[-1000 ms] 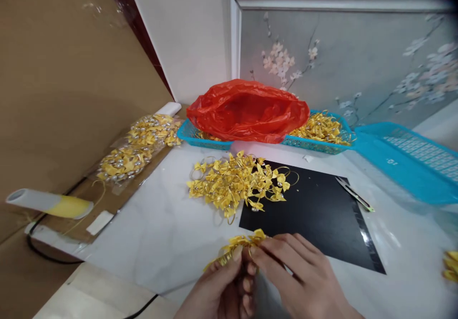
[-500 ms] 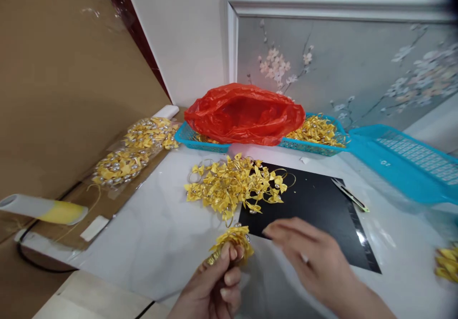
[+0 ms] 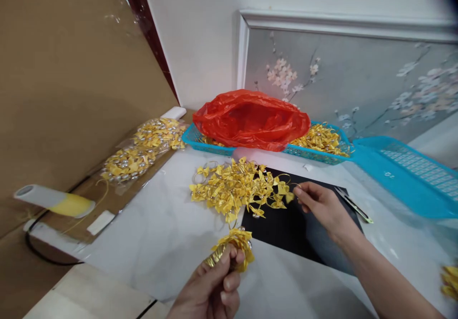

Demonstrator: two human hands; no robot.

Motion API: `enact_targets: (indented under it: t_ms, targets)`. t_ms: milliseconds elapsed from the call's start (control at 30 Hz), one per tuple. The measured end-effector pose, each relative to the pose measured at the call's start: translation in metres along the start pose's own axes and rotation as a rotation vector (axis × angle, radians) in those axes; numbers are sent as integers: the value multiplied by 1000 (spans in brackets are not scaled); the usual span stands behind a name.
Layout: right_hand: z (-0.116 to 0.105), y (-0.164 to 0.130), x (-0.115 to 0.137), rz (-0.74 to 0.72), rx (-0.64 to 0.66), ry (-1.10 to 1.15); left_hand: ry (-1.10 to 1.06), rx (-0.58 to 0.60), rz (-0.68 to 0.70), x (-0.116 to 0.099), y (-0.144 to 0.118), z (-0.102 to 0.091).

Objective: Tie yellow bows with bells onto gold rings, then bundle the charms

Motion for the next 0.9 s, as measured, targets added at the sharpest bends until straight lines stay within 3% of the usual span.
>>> enact_targets:
  t_ms: [200,333,500,633,733,900]
  targets:
    - [11,-62,64,-174,45,8,89,3,17,6,5,6]
    - [39,-107,118,-591,36,-13,119,-6,25,11,12,0]
    - [55,-144,142,-948,-149,-278,101,-9,32,11,14,-6]
    - [60,-150,147,-1009,-225,-453,83,-23,42,10,13,-8]
    - [67,-152,149,-1006,-208,-509,140,3,50,9,14,-6]
    - [57,-143,140,-909,-90,-318,142,55,45,7,14,-2]
Point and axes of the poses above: each hand's wrist, its own y-axis towards the middle knuckle, its own z-axis out of the palm, x = y × z, the point moved 10 cm from there along y, towards the middle knuckle, and after that the axes turned 4 degrees about -y, right-handed, at the moved point
